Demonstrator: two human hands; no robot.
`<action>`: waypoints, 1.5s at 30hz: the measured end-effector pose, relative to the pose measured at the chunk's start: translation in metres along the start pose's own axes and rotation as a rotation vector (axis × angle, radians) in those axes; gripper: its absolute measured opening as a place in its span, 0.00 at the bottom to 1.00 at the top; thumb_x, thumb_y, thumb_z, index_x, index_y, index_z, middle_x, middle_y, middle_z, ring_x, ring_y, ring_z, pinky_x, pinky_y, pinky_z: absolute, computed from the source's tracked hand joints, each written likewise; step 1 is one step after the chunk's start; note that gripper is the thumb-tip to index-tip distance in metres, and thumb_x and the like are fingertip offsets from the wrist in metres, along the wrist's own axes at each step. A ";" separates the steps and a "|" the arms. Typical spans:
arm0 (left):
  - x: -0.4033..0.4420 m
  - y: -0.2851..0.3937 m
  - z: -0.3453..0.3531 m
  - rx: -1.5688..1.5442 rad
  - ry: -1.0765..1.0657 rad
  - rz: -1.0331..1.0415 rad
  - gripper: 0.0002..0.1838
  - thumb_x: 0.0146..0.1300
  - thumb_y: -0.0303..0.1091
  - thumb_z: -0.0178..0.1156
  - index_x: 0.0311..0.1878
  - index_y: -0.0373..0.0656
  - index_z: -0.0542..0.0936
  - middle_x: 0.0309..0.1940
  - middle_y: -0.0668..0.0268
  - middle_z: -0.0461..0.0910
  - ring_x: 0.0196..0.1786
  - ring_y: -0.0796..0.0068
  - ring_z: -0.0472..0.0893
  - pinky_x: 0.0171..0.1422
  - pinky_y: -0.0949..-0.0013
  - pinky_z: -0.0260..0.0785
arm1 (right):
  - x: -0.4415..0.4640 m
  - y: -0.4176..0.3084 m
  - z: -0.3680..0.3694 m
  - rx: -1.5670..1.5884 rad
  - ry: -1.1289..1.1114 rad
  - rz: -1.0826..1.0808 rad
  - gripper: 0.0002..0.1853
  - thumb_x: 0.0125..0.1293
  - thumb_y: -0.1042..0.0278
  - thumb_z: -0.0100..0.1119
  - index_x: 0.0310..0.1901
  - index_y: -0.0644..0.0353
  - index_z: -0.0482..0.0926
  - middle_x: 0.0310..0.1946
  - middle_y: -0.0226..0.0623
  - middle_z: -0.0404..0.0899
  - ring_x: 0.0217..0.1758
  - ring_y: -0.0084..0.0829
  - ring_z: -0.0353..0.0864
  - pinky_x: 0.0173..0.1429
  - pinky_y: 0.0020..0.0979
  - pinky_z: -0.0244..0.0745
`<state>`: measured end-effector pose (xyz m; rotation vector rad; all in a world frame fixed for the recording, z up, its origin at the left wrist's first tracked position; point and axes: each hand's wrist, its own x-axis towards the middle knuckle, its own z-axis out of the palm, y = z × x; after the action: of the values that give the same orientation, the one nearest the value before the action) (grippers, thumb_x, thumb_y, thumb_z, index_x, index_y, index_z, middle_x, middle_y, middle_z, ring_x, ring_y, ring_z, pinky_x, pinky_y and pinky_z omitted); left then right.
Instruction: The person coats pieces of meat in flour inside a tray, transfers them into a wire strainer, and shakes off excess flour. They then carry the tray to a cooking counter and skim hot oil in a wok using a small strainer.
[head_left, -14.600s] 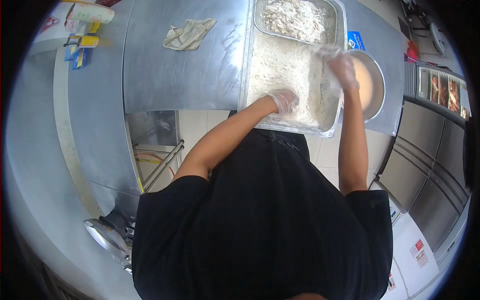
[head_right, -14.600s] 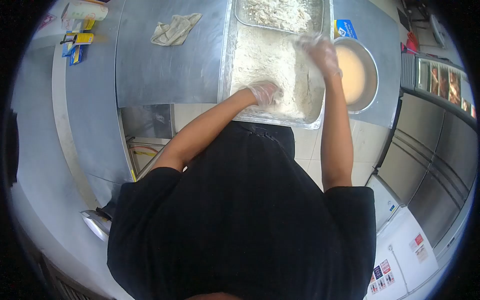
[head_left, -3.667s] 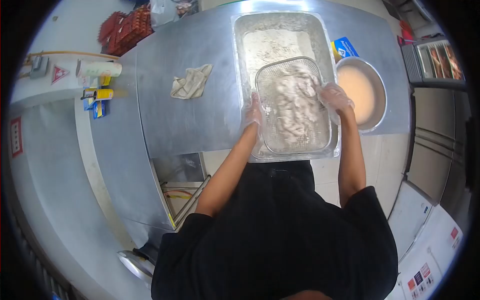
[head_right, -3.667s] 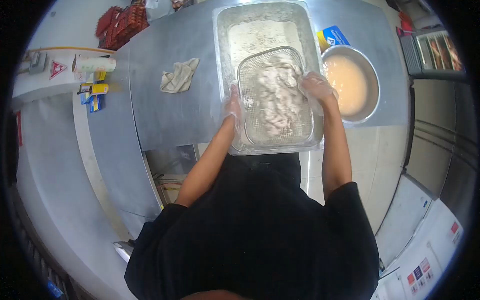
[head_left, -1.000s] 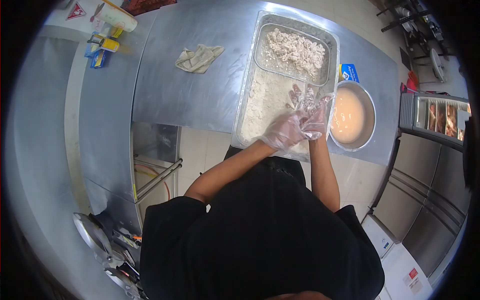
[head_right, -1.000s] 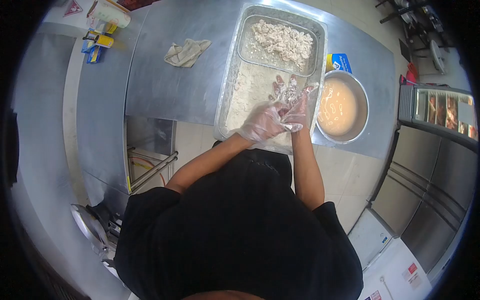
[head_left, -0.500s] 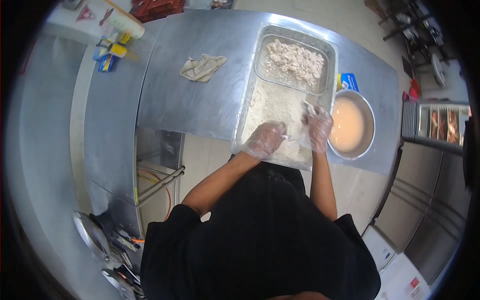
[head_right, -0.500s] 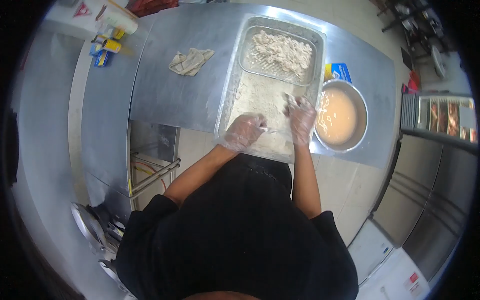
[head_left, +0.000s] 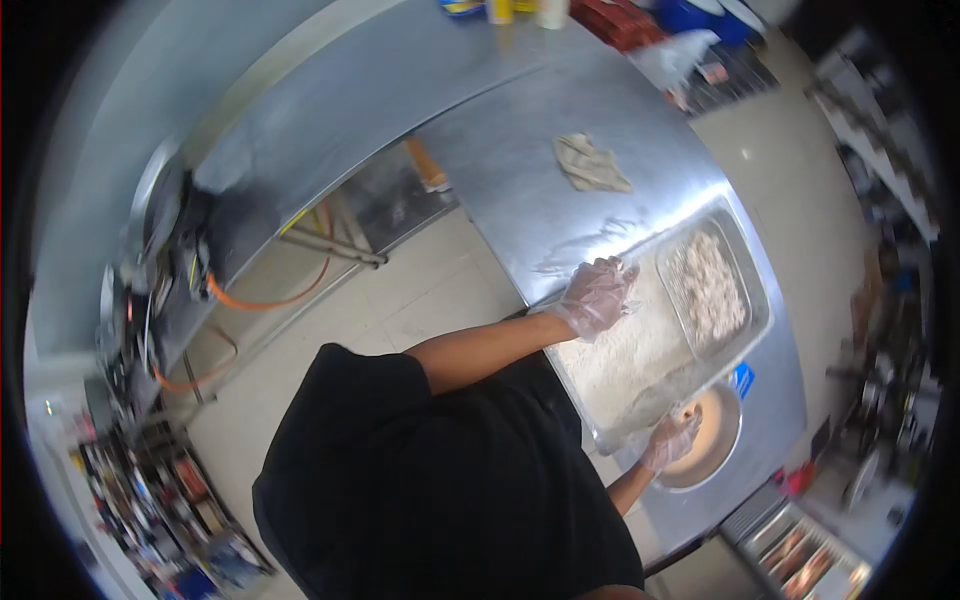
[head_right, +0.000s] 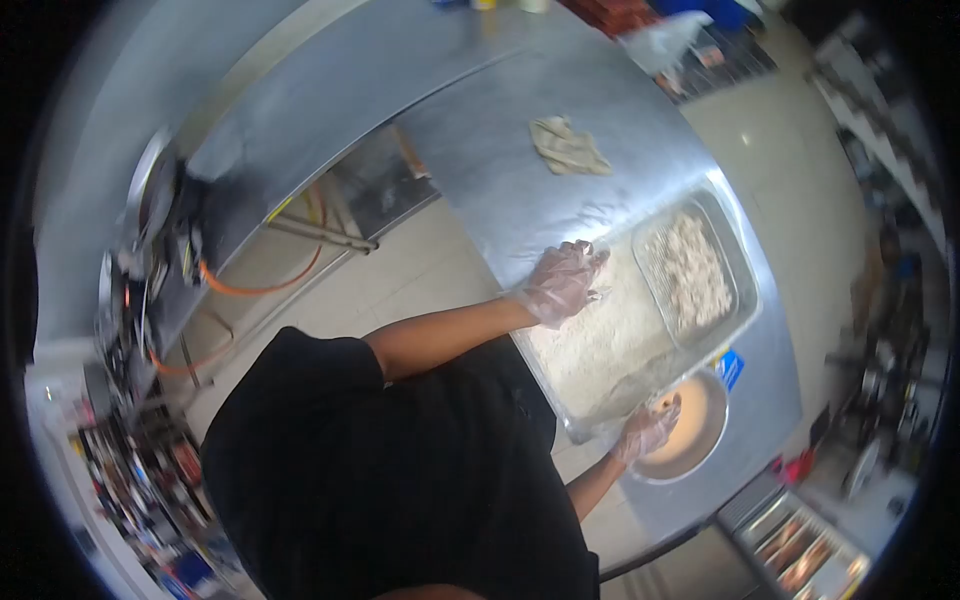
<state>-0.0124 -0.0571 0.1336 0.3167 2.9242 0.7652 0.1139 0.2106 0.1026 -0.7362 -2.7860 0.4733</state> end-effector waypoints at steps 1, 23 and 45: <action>0.001 -0.008 0.002 -0.034 0.011 -0.061 0.31 0.54 0.41 0.61 0.60 0.38 0.66 0.50 0.44 0.71 0.52 0.51 0.74 0.54 0.54 0.66 | 0.003 0.016 0.015 -0.048 -0.004 0.004 0.22 0.60 0.62 0.56 0.53 0.64 0.72 0.45 0.43 0.77 0.46 0.41 0.77 0.51 0.35 0.71; -0.179 -0.096 0.090 -0.668 0.595 -0.360 0.23 0.46 0.34 0.63 0.48 0.39 0.76 0.47 0.51 0.76 0.52 0.57 0.75 0.57 0.60 0.67 | -0.019 0.015 0.063 0.828 -0.181 -0.450 0.20 0.60 0.65 0.57 0.51 0.68 0.69 0.42 0.50 0.75 0.44 0.40 0.76 0.47 0.37 0.71; -0.928 -0.130 0.029 -0.477 1.736 -1.533 0.07 0.56 0.26 0.59 0.37 0.39 0.73 0.24 0.69 0.71 0.28 0.80 0.69 0.33 0.73 0.63 | -0.684 -0.324 0.086 0.878 -1.592 -1.367 0.12 0.56 0.76 0.56 0.44 0.61 0.72 0.33 0.29 0.72 0.36 0.22 0.71 0.42 0.25 0.69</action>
<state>0.8721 -0.3635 0.0865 -3.3231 1.9190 1.4576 0.5280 -0.4270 0.0526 2.3438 -2.3261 2.1152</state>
